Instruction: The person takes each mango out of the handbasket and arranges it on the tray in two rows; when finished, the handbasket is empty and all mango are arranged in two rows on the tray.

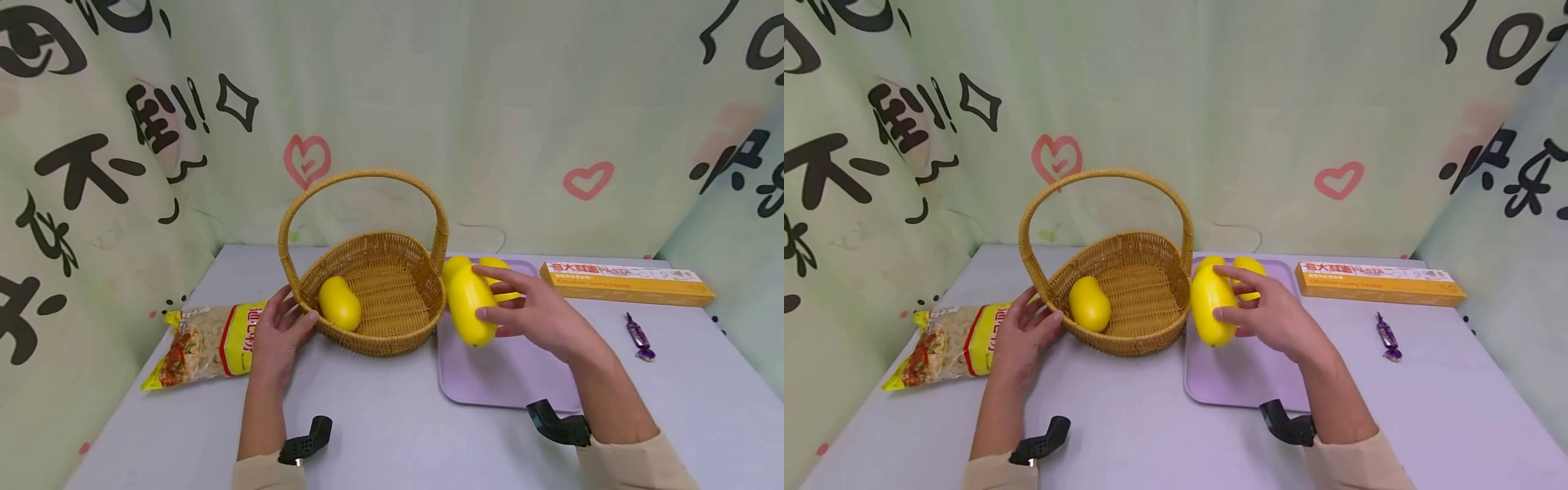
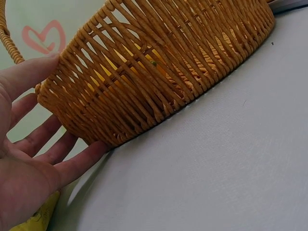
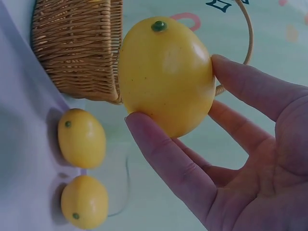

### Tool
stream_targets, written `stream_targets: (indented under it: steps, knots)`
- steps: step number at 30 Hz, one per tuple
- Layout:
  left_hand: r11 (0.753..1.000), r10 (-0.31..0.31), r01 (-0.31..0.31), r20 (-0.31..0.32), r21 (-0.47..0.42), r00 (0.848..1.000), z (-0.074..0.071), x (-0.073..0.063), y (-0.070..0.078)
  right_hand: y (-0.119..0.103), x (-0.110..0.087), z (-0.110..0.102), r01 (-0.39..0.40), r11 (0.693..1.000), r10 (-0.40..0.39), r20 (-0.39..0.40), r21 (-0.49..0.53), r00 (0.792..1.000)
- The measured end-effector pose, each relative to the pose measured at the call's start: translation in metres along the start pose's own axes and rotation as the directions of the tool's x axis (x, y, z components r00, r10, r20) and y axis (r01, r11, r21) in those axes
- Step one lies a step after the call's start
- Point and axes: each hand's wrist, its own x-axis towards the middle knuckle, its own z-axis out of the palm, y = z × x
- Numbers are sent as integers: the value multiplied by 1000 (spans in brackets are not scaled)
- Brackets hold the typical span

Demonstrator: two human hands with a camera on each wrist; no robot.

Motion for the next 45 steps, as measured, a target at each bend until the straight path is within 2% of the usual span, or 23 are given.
stream_targets:
  steps: [15,29,45]
  knots:
    - [1000,0,0,5,-12,1000,-1,-2,2,26,5,13,-106,994,106,34,-12,994]
    - [1000,-13,13,-6,0,1000,0,-2,2,41,11,30,-129,991,130,68,-25,989]
    - [1000,-9,9,-3,1,1000,-2,-1,1,47,14,36,-164,986,166,90,-25,982]
